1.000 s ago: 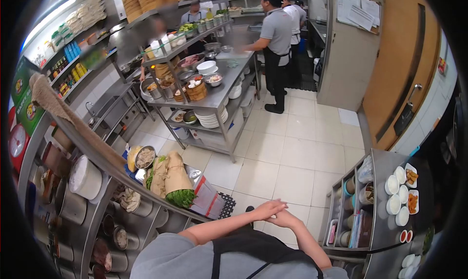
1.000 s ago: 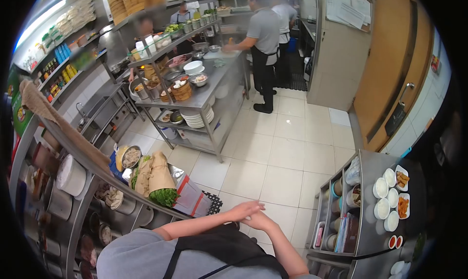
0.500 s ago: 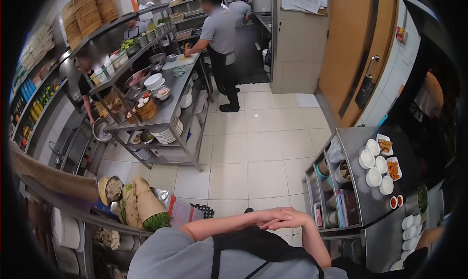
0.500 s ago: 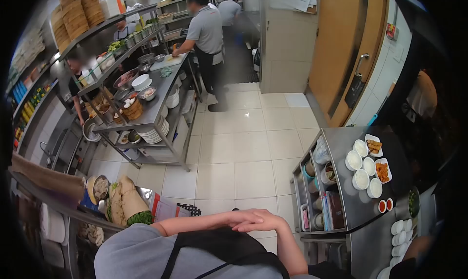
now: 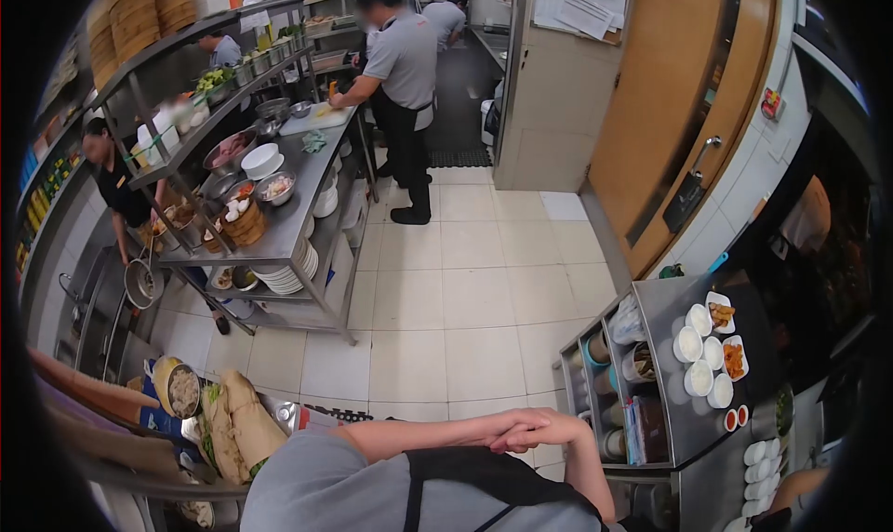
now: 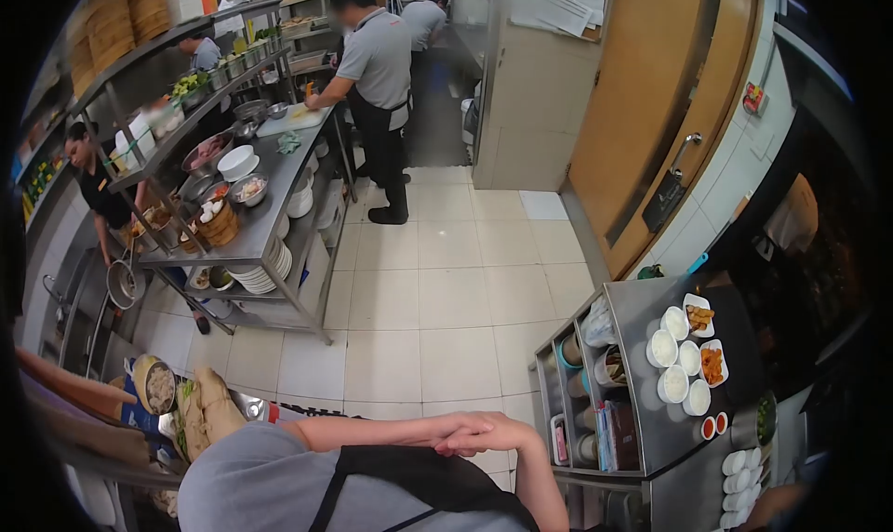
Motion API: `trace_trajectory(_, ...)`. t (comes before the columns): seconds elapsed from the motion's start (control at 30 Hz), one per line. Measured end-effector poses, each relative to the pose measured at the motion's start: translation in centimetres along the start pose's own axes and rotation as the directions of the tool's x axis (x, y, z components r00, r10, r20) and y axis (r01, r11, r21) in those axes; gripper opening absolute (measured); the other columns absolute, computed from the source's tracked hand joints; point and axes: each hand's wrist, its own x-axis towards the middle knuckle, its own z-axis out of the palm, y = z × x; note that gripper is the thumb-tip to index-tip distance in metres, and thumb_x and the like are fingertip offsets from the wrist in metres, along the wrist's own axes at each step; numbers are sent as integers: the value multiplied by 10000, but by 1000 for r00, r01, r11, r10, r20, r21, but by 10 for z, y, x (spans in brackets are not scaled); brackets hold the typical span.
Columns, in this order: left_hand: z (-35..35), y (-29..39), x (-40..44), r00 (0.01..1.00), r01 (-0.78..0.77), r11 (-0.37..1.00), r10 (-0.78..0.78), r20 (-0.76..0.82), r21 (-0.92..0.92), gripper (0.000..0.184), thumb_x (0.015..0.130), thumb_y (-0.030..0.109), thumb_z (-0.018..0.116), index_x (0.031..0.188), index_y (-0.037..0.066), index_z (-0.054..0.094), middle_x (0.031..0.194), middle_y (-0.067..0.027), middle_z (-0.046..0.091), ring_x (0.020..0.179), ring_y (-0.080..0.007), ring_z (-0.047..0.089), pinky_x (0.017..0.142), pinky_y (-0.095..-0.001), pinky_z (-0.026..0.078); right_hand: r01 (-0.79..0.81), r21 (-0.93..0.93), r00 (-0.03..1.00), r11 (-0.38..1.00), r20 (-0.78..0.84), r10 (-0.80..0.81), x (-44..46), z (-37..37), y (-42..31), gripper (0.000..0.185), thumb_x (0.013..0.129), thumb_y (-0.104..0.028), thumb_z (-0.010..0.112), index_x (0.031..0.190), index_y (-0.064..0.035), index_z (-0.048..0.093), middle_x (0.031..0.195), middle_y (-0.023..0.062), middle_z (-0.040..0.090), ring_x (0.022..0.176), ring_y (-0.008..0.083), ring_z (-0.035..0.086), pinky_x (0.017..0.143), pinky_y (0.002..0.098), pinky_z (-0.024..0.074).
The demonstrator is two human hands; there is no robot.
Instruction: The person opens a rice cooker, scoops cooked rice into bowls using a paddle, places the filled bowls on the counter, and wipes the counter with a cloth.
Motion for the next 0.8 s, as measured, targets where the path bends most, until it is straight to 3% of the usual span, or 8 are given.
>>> trace_trajectory(0.2,58,63,-31,998,-22,994,29,60,-105,356,766,351,546,873,17,485,611,-88,474,464,-127,432,393,-217,357,72,157,997,985,-40,-67,16,-23,-33,276,816,-273,532,920,-39,632,787,46,624,747,108,564,656,225,445)
trace_trajectory(0.27,66,74,-37,996,-30,999,27,-85,-26,337,766,347,498,736,13,463,578,-68,421,449,-109,348,392,-216,281,58,223,998,973,-51,-48,22,-30,-37,257,795,-261,559,896,-36,631,799,58,633,768,114,580,665,225,456)
trace_trajectory(0.37,54,75,-32,998,-33,993,27,-52,-116,289,768,317,534,792,38,463,531,-55,410,384,-104,351,341,-204,286,94,276,995,957,-50,-83,30,-35,-36,265,800,-255,553,898,-20,625,816,76,630,777,133,588,674,230,460)
trace_trajectory(0.4,52,75,-33,999,-27,992,22,-48,-120,289,768,317,534,792,38,463,531,-55,410,384,-104,351,341,-204,286,38,264,997,964,-69,-21,30,-35,-42,276,803,-260,551,904,-12,620,822,82,628,778,139,591,679,232,462)
trace_trajectory(0.47,62,91,-42,989,15,999,-21,-145,-41,347,764,350,499,700,11,456,569,-65,416,457,-112,354,400,-218,286,-7,250,994,968,-103,34,35,-43,-49,288,806,-265,549,910,-4,615,827,88,627,780,146,594,684,235,463)
trace_trajectory(0.63,55,104,-36,995,91,995,-92,-44,-29,343,716,341,527,679,7,459,548,-43,408,458,-110,356,410,-225,281,-130,61,991,990,-32,132,36,-56,-31,305,840,-280,503,930,-16,627,753,46,614,726,112,565,666,227,441)
trace_trajectory(0.73,48,110,-34,970,242,969,-242,14,-44,334,667,337,549,633,23,441,525,-18,377,445,-107,328,408,-227,264,-51,207,997,977,-51,63,35,-60,-24,311,817,-271,538,917,15,610,825,98,626,778,150,598,688,242,464)
trace_trajectory(0.8,46,120,-30,984,174,982,-170,57,-72,330,660,335,555,603,40,419,514,-10,356,436,-100,310,406,-214,263,37,289,991,957,-131,1,31,-62,-17,325,831,-276,519,924,23,607,794,93,621,779,150,595,697,242,457)
